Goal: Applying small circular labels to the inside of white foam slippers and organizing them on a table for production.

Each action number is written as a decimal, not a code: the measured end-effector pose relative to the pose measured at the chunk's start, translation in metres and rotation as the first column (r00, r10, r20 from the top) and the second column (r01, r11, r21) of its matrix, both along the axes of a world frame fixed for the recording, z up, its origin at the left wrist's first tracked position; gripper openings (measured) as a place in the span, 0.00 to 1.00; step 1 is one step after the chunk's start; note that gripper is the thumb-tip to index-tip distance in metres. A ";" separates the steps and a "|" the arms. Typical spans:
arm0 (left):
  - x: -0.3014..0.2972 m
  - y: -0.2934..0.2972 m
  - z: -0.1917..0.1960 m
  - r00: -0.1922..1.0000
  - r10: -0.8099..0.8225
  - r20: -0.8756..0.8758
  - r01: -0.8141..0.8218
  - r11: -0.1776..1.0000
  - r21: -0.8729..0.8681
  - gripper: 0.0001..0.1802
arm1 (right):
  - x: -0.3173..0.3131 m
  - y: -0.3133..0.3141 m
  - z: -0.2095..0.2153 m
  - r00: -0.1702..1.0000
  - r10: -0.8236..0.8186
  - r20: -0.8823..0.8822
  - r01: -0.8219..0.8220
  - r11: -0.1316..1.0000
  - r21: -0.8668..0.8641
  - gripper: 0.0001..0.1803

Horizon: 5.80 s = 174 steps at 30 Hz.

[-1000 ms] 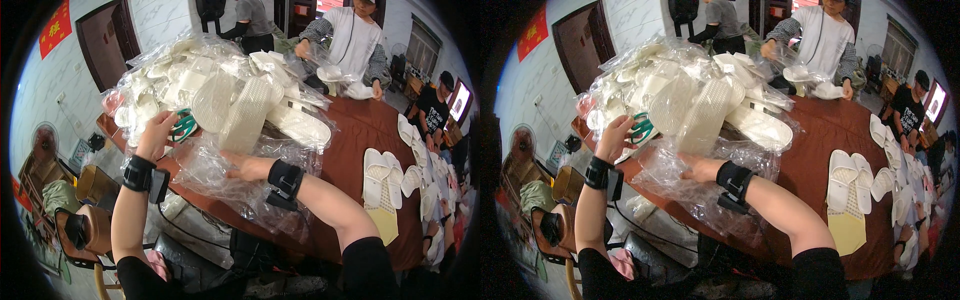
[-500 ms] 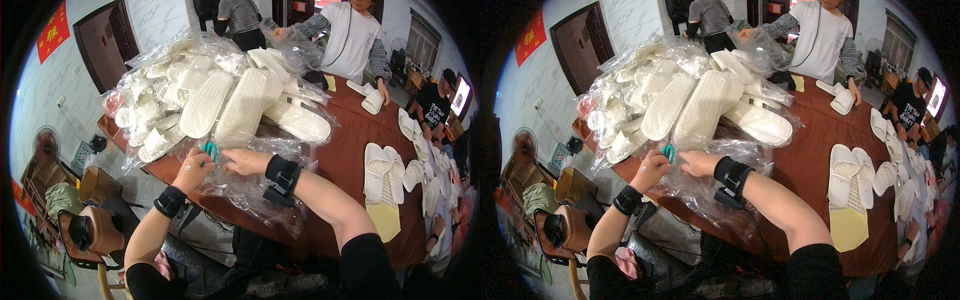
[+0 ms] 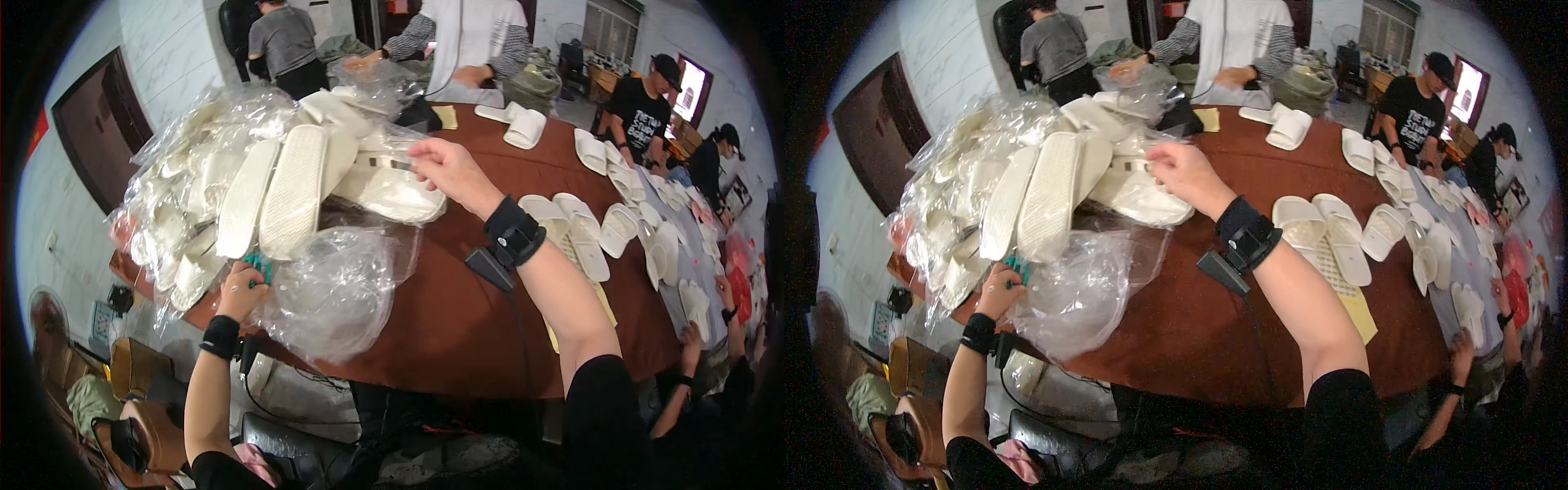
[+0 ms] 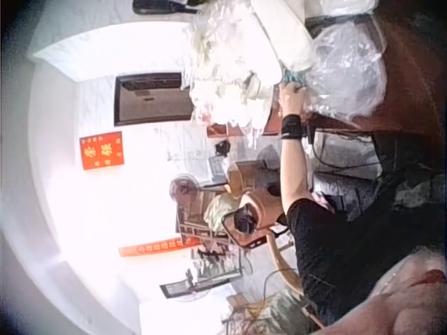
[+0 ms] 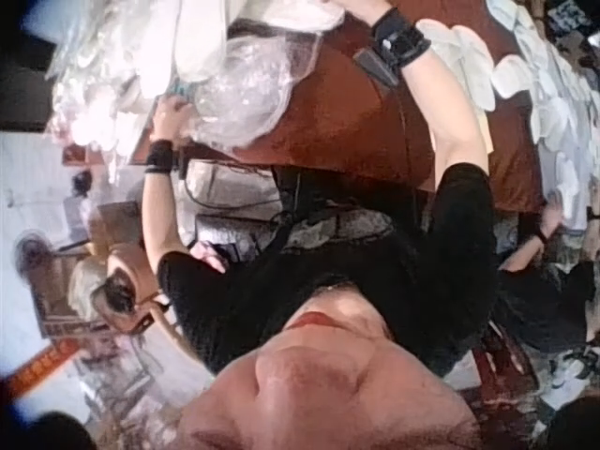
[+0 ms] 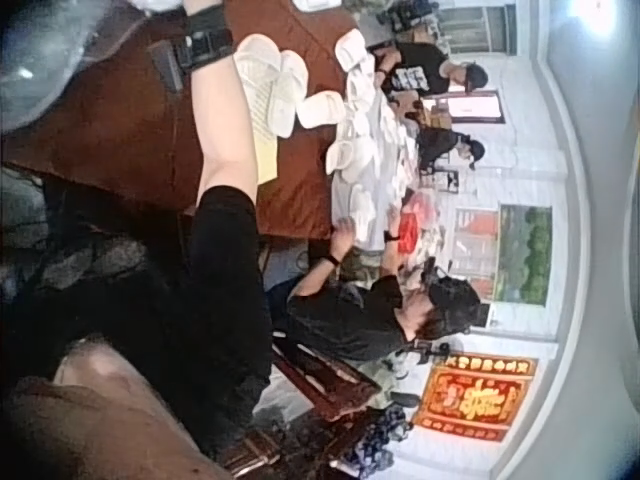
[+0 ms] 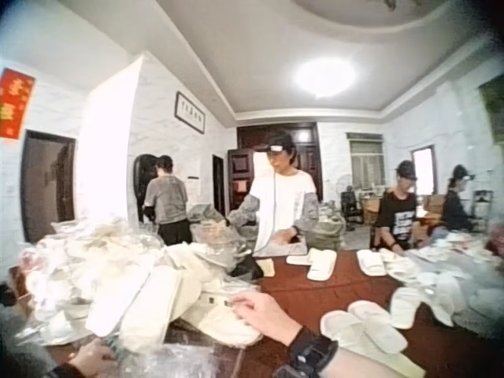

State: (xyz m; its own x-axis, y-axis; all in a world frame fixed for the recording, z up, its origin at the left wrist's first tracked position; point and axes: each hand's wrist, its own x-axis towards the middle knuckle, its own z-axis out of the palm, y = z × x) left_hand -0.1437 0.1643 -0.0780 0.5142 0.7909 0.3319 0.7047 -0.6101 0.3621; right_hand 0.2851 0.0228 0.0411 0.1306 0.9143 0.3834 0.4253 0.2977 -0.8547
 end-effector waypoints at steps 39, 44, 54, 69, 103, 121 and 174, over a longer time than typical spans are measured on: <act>0.094 -0.182 0.017 0.834 -0.454 -0.314 0.483 0.875 0.019 0.26 | 0.079 -0.042 0.019 0.638 -0.077 -0.766 0.396 0.886 0.241 0.13; 0.097 -0.189 0.033 0.811 -0.484 -0.328 0.507 0.862 -0.018 0.28 | 0.076 -0.093 0.060 0.784 -0.144 -0.603 0.431 0.827 0.362 0.14; 0.112 -0.241 0.135 0.895 -0.444 -0.048 0.444 0.896 -0.002 0.28 | 0.067 -0.147 0.097 0.868 -0.122 -0.482 0.356 0.829 0.431 0.16; 0.229 -0.205 0.169 0.814 -0.572 -0.106 0.540 0.676 0.501 0.52 | 0.041 -0.248 0.143 0.898 0.005 -0.440 0.171 0.918 0.359 0.12; 0.179 -0.206 0.125 0.694 0.077 0.716 0.645 0.375 -0.666 0.19 | 0.136 -0.125 -0.009 0.887 -0.194 -0.420 0.130 0.976 -0.176 0.12; 0.209 -0.177 0.105 0.720 -0.442 0.535 0.683 0.591 -0.430 0.42 | 0.125 -0.118 0.100 0.821 0.064 -0.567 0.198 0.901 0.387 0.10; -0.005 -0.090 0.162 0.214 0.429 0.878 0.672 0.588 -0.451 0.16 | -0.113 -0.008 0.053 0.746 0.094 0.659 -0.391 0.863 0.320 0.34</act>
State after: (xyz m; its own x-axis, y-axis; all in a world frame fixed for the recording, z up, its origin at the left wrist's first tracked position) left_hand -0.1490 0.0741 0.0840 0.4057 0.9131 0.0412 -0.5162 0.1917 0.8347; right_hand 0.1718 0.0148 0.0937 -0.4664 0.6111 0.6396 0.6615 0.7210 -0.2064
